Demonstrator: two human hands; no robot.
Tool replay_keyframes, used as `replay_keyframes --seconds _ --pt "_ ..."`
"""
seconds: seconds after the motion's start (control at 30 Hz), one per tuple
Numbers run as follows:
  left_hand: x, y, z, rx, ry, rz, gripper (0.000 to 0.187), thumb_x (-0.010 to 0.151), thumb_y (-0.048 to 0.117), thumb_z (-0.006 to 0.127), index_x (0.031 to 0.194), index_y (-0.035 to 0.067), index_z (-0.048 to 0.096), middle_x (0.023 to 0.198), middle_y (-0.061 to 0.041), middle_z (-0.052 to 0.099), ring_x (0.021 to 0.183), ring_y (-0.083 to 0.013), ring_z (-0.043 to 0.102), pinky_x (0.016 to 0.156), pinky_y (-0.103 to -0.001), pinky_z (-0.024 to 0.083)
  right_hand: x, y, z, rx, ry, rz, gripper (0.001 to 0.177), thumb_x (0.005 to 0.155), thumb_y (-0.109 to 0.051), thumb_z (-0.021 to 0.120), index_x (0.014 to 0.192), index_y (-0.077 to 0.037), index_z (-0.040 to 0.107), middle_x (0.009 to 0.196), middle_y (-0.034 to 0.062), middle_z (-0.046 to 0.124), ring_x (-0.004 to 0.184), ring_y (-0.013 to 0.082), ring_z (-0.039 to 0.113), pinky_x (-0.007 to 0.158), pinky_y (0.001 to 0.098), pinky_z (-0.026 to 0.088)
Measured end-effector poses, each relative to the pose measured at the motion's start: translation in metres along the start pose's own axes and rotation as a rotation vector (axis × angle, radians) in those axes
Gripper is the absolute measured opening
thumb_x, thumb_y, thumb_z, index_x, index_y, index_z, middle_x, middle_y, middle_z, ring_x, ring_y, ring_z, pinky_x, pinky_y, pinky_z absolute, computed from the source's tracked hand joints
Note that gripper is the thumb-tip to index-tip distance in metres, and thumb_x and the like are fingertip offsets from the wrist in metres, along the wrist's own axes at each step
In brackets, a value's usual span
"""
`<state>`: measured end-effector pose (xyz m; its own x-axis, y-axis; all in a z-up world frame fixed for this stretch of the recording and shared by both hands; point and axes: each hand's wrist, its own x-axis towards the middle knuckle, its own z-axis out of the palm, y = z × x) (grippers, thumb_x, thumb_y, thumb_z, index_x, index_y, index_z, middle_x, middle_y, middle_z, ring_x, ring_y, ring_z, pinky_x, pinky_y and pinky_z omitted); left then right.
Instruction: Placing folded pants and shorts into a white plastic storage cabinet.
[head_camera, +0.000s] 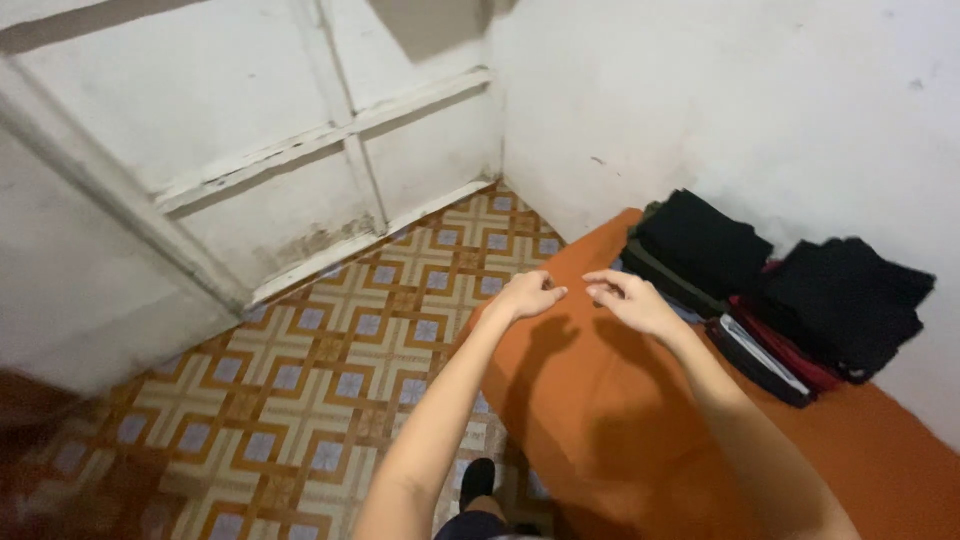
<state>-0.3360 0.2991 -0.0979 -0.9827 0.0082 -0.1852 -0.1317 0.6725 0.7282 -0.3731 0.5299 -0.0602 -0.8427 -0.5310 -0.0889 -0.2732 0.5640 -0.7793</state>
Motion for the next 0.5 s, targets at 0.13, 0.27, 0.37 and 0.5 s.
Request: replay_keyframes --seconds 0.13,0.27,0.37,0.5 --pt "0.054 0.006 0.007 0.033 -0.095 0.044 0.055 0.089 0.050 0.065 0.116 0.002 0.072 0.113 -0.021 0.076 0.109 -0.0342 0.071 0.096 -0.043 0.055 0.023 0.020 -0.009 0.070 0.096 0.043 0.038 0.096 -0.025 0.066 0.130 -0.008 0.069 0.093 0.0079 0.076 0.086 0.0129 0.069 0.079 0.0299 0.055" --pt "0.099 0.015 0.018 0.003 -0.157 0.087 0.052 0.089 0.048 0.066 0.115 0.003 0.072 0.115 -0.020 0.074 0.108 -0.0337 0.071 0.094 -0.044 0.055 0.045 0.057 -0.016 0.120 0.167 0.096 0.035 0.097 -0.022 0.065 0.128 -0.007 0.070 0.095 0.0068 0.077 0.087 0.0137 0.068 0.081 0.0295 0.055" --pt "0.133 0.017 0.036 -0.006 -0.208 0.139 0.051 0.089 0.047 0.068 0.114 0.003 0.073 0.115 -0.020 0.074 0.110 -0.0332 0.070 0.095 -0.043 0.054 0.049 0.086 -0.020 0.179 0.221 0.157 0.036 0.097 -0.024 0.065 0.128 -0.007 0.069 0.096 0.0081 0.078 0.090 0.0144 0.071 0.083 0.0297 0.056" --pt "0.183 0.028 0.071 0.010 -0.306 0.182 0.048 0.090 0.046 0.065 0.113 0.007 0.078 0.112 -0.019 0.077 0.109 -0.0328 0.072 0.095 -0.041 0.055 0.046 0.120 -0.040 0.100 0.311 0.231 0.036 0.095 -0.024 0.066 0.127 -0.007 0.072 0.108 0.0086 0.078 0.098 0.0172 0.072 0.089 0.0325 0.055"
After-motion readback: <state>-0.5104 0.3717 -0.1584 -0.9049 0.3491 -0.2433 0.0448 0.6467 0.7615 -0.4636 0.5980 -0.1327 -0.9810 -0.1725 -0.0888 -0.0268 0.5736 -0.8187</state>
